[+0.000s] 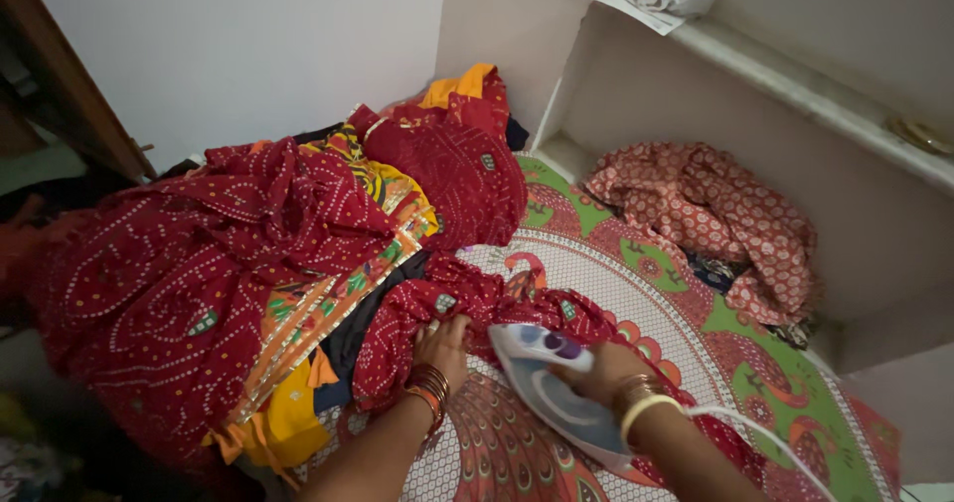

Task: The person irons a red patterned garment on a bed using a handheld electric iron. They repeatedly smooth the fabric with their hands, adjust the garment's position, and move the iron across different sections to remove wrinkles.

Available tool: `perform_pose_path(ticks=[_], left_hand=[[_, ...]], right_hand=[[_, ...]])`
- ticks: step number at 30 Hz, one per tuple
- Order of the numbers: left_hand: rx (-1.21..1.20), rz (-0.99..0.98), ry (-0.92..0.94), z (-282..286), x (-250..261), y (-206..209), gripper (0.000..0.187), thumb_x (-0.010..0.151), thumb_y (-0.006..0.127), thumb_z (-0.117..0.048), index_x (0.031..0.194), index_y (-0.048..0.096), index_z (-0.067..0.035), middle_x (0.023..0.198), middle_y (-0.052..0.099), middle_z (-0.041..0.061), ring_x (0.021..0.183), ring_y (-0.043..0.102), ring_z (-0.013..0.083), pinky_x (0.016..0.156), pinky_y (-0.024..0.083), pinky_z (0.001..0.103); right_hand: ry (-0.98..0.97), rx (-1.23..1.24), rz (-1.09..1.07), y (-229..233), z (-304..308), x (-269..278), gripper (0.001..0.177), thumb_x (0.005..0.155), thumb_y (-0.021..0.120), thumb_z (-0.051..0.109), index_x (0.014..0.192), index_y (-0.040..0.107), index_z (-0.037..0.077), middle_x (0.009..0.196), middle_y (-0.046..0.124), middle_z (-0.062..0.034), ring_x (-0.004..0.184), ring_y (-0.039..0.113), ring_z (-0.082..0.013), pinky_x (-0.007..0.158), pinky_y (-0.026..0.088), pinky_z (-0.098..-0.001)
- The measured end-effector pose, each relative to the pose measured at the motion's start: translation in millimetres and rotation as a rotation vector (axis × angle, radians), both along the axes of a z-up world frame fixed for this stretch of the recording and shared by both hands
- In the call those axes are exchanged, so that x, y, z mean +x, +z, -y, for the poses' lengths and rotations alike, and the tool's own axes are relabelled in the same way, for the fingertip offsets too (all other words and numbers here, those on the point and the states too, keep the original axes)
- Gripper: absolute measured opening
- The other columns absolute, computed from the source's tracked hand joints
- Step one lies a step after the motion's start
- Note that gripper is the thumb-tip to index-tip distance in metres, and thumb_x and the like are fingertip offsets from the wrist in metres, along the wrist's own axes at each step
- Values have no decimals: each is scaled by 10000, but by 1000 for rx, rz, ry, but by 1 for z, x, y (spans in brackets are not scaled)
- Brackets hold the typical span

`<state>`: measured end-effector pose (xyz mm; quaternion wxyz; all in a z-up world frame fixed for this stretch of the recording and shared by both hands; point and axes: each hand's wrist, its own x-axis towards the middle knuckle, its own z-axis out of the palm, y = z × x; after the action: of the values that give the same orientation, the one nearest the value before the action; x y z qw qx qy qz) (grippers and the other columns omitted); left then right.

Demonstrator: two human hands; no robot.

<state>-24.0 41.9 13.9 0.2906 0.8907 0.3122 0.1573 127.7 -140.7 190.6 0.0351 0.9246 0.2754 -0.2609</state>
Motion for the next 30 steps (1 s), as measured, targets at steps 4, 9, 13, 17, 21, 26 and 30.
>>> perform_pose_path(ticks=[4,9,13,17,21,26,30], left_hand=[[-10,-19,-4,0,1,-1,455,857,642,-49,1278,532,-184,1285,623,102,1259,507,355,1120,293,567],[42,-53,-7,1,2,0,361,895,607,-76,1238,581,-183,1267,622,79,1248,517,332,1124,303,558],[57,-74,-28,0,3,0,304,913,604,-112,1208,602,-183,1236,621,78,1243,521,327,1092,347,527],[80,-80,-29,0,3,-3,278,924,605,-114,1195,611,-178,1223,626,79,1223,529,328,1096,330,544],[112,-53,-22,0,3,-6,313,887,612,-86,1182,621,-189,1208,635,68,1209,536,325,1087,337,535],[120,-64,-16,1,4,-5,312,860,612,-102,1158,626,-194,1190,639,60,1201,538,316,1061,361,509],[124,-41,-7,2,5,-7,226,922,589,-140,1135,639,-196,1177,649,57,1184,548,318,1066,358,516]], right_hand=[[-238,-6,-43,-16,35,33,602,829,702,659,1005,788,90,924,827,-106,829,819,-220,817,656,-383],[-335,112,35,-47,97,94,694,744,721,724,882,853,56,876,841,-147,811,808,-281,814,597,-384],[-366,15,124,-63,122,121,822,722,697,809,896,841,19,864,830,-177,815,804,-296,812,609,-403],[-437,-13,93,-47,126,105,797,729,683,801,911,846,42,854,840,-157,807,829,-289,805,637,-404],[-287,-65,55,-38,137,72,707,727,693,766,907,846,100,844,839,-115,803,830,-254,809,633,-371],[-167,-29,70,-43,152,51,595,711,761,696,922,837,144,855,826,-116,797,812,-248,820,622,-368],[-340,19,62,-34,135,76,604,740,738,701,942,846,142,878,840,-119,807,814,-259,835,609,-381]])
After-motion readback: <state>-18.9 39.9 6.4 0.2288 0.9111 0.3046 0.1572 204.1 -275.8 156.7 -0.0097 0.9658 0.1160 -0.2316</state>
